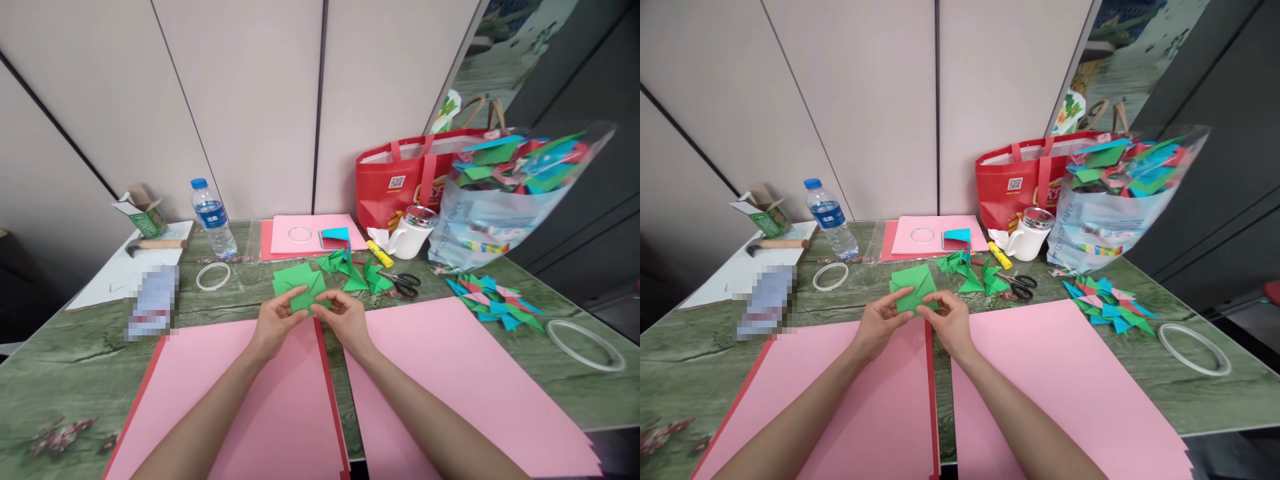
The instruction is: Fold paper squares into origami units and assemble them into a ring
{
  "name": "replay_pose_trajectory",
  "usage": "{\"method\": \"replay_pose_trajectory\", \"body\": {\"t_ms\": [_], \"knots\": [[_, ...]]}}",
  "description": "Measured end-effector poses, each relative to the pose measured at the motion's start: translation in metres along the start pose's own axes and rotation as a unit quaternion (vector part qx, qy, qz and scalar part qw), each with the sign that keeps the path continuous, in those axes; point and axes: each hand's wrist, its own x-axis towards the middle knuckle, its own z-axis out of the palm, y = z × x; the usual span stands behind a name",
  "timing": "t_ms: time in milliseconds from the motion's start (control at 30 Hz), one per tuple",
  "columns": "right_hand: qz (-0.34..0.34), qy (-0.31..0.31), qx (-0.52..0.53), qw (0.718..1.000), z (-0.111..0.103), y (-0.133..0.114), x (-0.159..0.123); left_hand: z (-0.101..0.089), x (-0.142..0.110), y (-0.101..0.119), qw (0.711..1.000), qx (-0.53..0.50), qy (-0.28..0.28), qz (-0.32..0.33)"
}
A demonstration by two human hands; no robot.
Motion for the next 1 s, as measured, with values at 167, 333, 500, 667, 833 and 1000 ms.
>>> {"method": "replay_pose_trajectory", "body": {"t_ms": [167, 333, 500, 667, 833, 1000], "knots": [[0.001, 0.008, -0.001, 1.0, 0.0004, 0.0023, -0.0008, 0.0002, -0.0002, 0.0003, 1.0, -0.007, -0.013, 0.005], [-0.003, 0.01, -0.01, 1.0, 0.0006, 0.0074, -0.0003, 0.0001, 0.0004, -0.0022, 1.0, 0.005, -0.006, 0.007], [-0.008, -0.007, -0.012, 1.0, 0.0014, 0.0093, 0.0, 0.001, 0.0009, -0.0067, 1.0, -0.016, -0.011, 0.006], [-0.012, -0.033, -0.033, 0.999, -0.0008, 0.0075, 0.0024, -0.0001, 0.0014, -0.0087, 1.0, 0.007, -0.002, 0.001], [0.023, -0.065, -0.046, 0.997, -0.0042, 0.0036, 0.0052, -0.0021, 0.0015, -0.0059, 0.999, 0.05, -0.007, 0.005], [0.076, -0.085, 0.021, 0.993, -0.0061, 0.0018, 0.007, -0.0035, 0.002, -0.0059, 0.999, 0.039, -0.019, 0.003]]}}
